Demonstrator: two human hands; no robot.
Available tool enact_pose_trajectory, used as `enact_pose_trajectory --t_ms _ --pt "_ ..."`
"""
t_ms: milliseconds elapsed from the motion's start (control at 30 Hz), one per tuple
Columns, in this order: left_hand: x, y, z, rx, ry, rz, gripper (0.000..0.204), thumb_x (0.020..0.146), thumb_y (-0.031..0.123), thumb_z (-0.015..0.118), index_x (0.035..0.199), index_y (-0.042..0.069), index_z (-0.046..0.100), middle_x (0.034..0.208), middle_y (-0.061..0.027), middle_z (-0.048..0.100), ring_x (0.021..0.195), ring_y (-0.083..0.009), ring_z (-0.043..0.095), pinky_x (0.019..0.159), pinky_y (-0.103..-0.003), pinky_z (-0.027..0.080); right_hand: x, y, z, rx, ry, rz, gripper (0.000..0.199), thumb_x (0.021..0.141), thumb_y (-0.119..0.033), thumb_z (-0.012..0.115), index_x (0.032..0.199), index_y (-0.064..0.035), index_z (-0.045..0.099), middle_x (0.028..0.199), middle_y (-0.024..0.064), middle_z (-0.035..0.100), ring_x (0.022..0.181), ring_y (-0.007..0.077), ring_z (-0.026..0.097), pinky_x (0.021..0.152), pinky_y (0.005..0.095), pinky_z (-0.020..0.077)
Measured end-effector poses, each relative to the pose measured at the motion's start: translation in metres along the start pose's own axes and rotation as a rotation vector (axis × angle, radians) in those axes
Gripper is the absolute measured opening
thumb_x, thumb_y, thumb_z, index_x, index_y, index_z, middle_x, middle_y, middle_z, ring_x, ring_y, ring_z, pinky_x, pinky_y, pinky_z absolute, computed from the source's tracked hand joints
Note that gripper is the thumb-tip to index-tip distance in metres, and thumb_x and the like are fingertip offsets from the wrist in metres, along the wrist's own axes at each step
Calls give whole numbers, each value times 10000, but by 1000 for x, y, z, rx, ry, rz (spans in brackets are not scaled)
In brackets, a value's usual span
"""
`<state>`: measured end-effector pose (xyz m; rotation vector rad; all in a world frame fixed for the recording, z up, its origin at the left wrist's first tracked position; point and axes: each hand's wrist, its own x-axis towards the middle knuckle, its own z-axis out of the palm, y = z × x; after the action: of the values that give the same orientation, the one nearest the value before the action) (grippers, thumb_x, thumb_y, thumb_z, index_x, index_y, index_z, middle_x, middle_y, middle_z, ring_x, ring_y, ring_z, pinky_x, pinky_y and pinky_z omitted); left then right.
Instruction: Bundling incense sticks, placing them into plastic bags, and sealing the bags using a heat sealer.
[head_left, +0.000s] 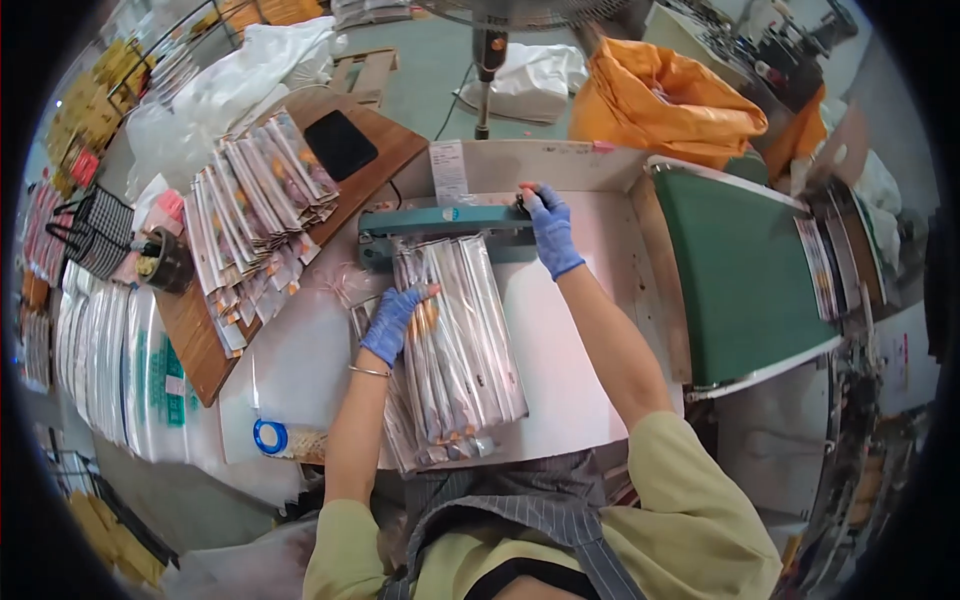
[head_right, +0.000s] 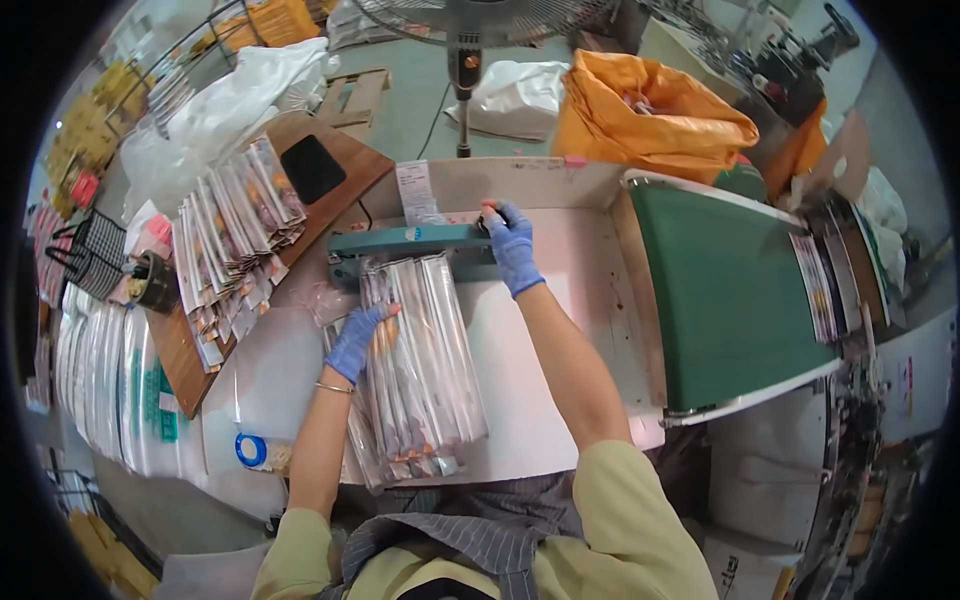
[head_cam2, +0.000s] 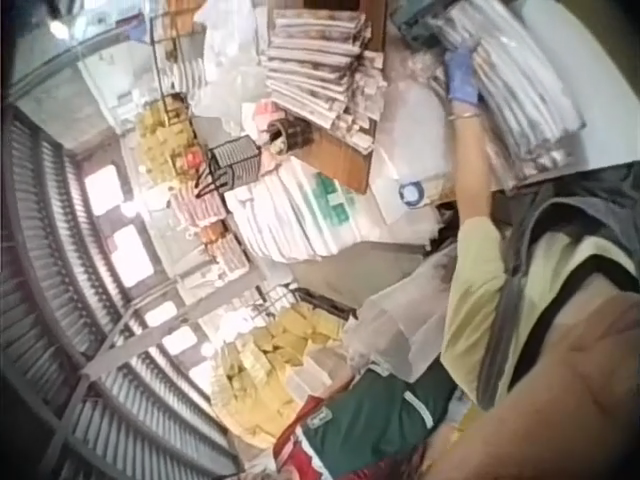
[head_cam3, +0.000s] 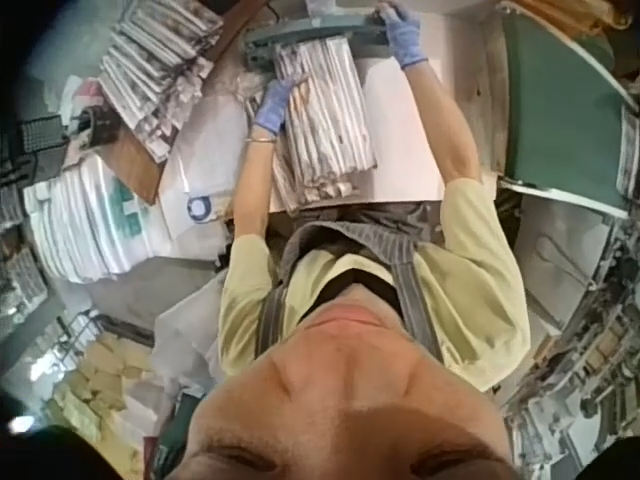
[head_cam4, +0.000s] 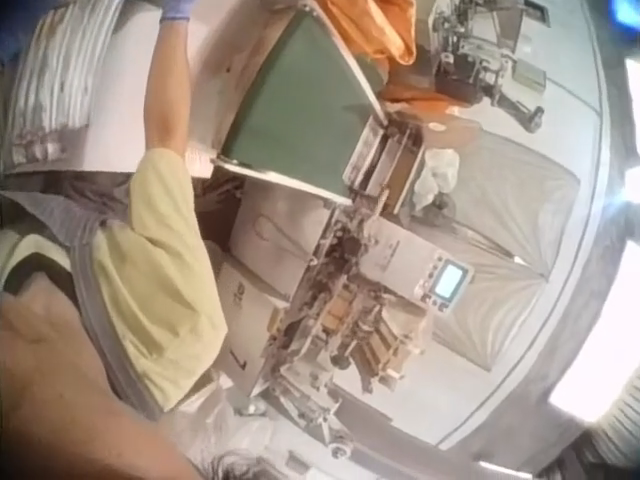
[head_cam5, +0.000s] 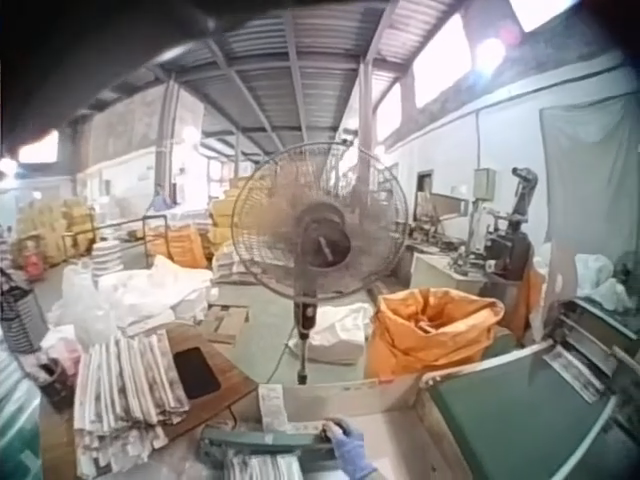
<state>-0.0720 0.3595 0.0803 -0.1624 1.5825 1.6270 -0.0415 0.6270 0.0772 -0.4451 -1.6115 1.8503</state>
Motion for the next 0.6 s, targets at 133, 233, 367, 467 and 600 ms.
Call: enact_pose_trajectory --t_ms 133,233,367,467,600 --pt "-1 -3 9 -22 -30 37 253 679 243 741 704 43 588 563 -71 572 448 -178 560 424 -297 463 -1 -3 -3 52 10 40 123 829 -132 584 923 -73 636 760 -12 585 721 63 522 667 196 418" --pt "1 -6 17 -52 -4 93 249 687 244 735 696 47 584 563 -77 572 444 -180 558 421 -295 460 1 -6 -9 78 -3 58 130 829 -133 587 933 -66 627 766 -6 580 724 63 518 660 196 419" --pt "-1 0 2 -112 -70 115 250 689 249 729 687 47 580 561 -74 569 435 -176 549 423 -287 457 -17 -16 17 112 130 -53 243 830 -123 586 1055 -38 550 858 20 572 764 71 518 658 215 433" --pt "-28 -7 -53 -130 -70 160 263 694 254 718 765 27 607 579 -59 580 438 -154 545 428 -259 453 -113 9 37 -555 69 -426 669 770 -127 627 1318 -22 259 1073 100 501 851 164 511 767 258 430" --pt "-62 -72 -74 780 600 595 850 605 364 761 1236 -57 378 1211 -204 443 1091 -304 451 926 -344 368 -242 13 48 4 -239 599 600 880 -320 480 1325 -6 229 1163 156 453 1024 192 443 889 287 375"
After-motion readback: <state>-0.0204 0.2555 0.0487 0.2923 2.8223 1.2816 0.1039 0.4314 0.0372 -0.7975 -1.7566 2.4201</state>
